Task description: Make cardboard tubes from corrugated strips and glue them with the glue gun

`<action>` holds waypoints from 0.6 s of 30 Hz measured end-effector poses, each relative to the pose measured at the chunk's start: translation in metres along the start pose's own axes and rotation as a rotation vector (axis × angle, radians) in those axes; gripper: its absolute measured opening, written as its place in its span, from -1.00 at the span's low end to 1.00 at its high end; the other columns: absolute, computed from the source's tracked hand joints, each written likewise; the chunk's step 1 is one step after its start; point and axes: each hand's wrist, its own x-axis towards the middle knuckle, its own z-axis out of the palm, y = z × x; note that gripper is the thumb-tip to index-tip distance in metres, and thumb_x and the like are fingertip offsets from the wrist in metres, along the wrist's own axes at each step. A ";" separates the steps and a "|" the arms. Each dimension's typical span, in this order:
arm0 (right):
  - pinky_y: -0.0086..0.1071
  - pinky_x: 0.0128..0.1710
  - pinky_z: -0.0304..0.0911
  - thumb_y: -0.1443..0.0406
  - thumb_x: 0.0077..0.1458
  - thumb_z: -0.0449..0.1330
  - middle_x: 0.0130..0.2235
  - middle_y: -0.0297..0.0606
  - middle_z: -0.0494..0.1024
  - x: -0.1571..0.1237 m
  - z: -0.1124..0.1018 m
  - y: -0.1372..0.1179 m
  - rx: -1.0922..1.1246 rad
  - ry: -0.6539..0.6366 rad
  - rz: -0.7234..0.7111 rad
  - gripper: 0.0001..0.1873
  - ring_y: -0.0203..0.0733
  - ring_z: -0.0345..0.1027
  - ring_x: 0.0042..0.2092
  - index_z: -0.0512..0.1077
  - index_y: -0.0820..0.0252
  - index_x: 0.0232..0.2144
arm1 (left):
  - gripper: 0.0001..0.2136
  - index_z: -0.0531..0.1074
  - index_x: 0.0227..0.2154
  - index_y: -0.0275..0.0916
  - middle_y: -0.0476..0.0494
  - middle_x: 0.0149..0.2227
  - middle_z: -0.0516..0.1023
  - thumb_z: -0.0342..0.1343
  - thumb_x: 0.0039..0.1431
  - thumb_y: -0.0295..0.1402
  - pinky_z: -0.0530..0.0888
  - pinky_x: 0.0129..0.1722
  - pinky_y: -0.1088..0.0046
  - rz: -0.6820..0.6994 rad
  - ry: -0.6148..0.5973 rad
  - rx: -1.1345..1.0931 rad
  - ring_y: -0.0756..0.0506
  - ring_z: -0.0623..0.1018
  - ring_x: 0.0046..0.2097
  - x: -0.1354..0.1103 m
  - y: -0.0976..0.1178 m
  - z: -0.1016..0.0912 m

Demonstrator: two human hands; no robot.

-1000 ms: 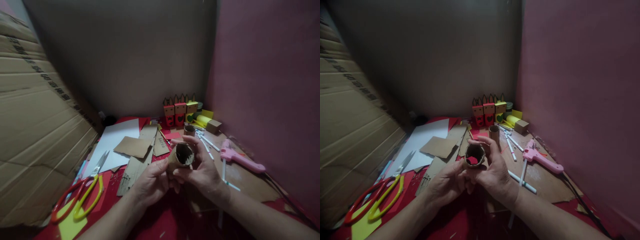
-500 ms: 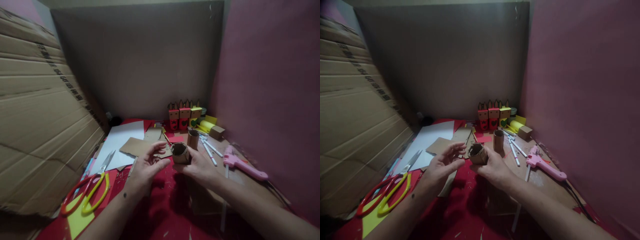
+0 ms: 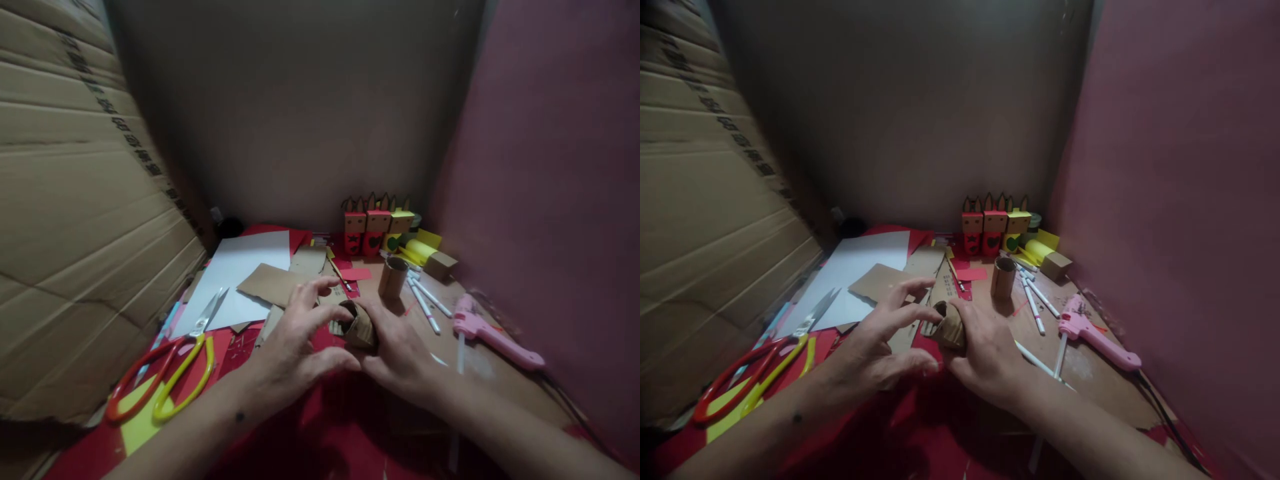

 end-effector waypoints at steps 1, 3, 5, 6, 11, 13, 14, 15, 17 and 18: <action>-0.21 -0.25 0.27 0.39 -0.13 0.17 -0.17 -0.13 0.42 -0.003 0.002 0.002 -0.046 0.007 -0.002 -0.48 -0.05 0.33 -0.19 0.20 0.20 -0.05 | -0.78 0.40 -0.30 -0.17 -0.15 0.11 0.16 0.24 -0.05 -0.32 0.24 0.06 0.16 -0.001 0.008 -0.001 -0.20 0.19 0.11 0.001 0.003 0.002; -0.18 -0.23 0.27 0.39 -0.10 0.14 -0.15 -0.09 0.42 -0.007 0.004 0.005 -0.120 0.019 -0.012 -0.45 -0.03 0.33 -0.18 0.16 0.23 0.01 | -0.89 0.40 -0.38 -0.21 -0.17 0.08 0.21 0.19 0.01 -0.37 0.26 0.05 0.16 -0.007 0.053 -0.017 -0.19 0.22 0.10 0.003 0.007 0.009; -0.18 -0.21 0.27 0.39 -0.08 0.12 -0.14 -0.07 0.42 -0.011 0.005 0.008 -0.186 0.040 -0.054 -0.42 -0.03 0.32 -0.17 0.12 0.27 0.05 | -0.92 0.39 -0.50 -0.24 -0.17 0.04 0.27 0.09 0.08 -0.47 0.28 0.04 0.18 -0.029 0.099 -0.060 -0.16 0.27 0.06 0.005 0.009 0.016; -0.18 -0.21 0.27 0.39 -0.07 0.12 -0.14 -0.06 0.42 -0.013 0.005 0.009 -0.221 0.061 -0.081 -0.41 -0.03 0.32 -0.17 0.11 0.29 0.06 | -0.86 0.38 -0.54 -0.25 -0.16 0.02 0.28 0.05 0.09 -0.51 0.28 0.04 0.19 -0.044 0.109 -0.090 -0.15 0.29 0.05 0.005 0.010 0.019; -0.18 -0.27 0.26 0.37 -0.07 0.13 -0.22 -0.06 0.43 -0.014 0.001 0.013 -0.390 0.136 -0.166 -0.40 -0.03 0.31 -0.25 0.12 0.35 0.06 | -0.81 0.43 -0.51 -0.24 -0.14 0.08 0.25 -0.01 0.10 -0.57 0.23 0.09 0.20 -0.074 0.044 -0.179 -0.13 0.24 0.12 0.006 0.009 0.021; -0.16 -0.28 0.26 0.36 -0.06 0.14 -0.23 -0.06 0.43 -0.014 -0.002 0.013 -0.438 0.149 -0.170 -0.41 -0.01 0.30 -0.25 0.12 0.35 0.06 | -0.84 0.44 -0.44 -0.21 -0.14 0.11 0.23 0.01 0.09 -0.56 0.20 0.11 0.18 -0.081 0.007 -0.192 -0.14 0.19 0.15 0.007 0.008 0.019; -0.15 -0.29 0.25 0.35 -0.06 0.14 -0.24 -0.07 0.43 -0.013 -0.003 0.013 -0.449 0.153 -0.166 -0.41 -0.01 0.30 -0.26 0.13 0.34 0.05 | -0.89 0.44 -0.42 -0.20 -0.14 0.12 0.22 0.06 0.07 -0.52 0.19 0.11 0.16 -0.088 -0.004 -0.202 -0.15 0.18 0.16 0.007 0.009 0.018; -0.16 -0.31 0.26 0.34 -0.05 0.15 -0.26 -0.08 0.43 -0.013 -0.004 0.013 -0.453 0.157 -0.162 -0.42 -0.02 0.30 -0.28 0.13 0.33 0.05 | -0.94 0.44 -0.41 -0.20 -0.14 0.13 0.21 0.12 0.04 -0.47 0.19 0.11 0.13 -0.099 -0.011 -0.211 -0.18 0.16 0.17 0.008 0.009 0.018; -0.19 -0.34 0.26 0.34 -0.02 0.14 -0.27 -0.09 0.43 -0.013 -0.004 0.013 -0.451 0.162 -0.166 -0.45 -0.04 0.30 -0.30 0.13 0.32 0.04 | -0.95 0.43 -0.45 -0.21 -0.15 0.12 0.21 0.19 -0.02 -0.41 0.20 0.10 0.10 -0.116 0.004 -0.218 -0.21 0.16 0.16 0.009 0.011 0.021; -0.20 -0.34 0.26 0.33 0.00 0.13 -0.27 -0.09 0.43 -0.013 -0.004 0.013 -0.449 0.168 -0.177 -0.47 -0.04 0.30 -0.30 0.13 0.31 0.03 | -0.96 0.42 -0.49 -0.22 -0.15 0.11 0.22 0.18 0.00 -0.42 0.20 0.10 0.11 -0.111 0.022 -0.215 -0.21 0.17 0.16 0.009 0.012 0.023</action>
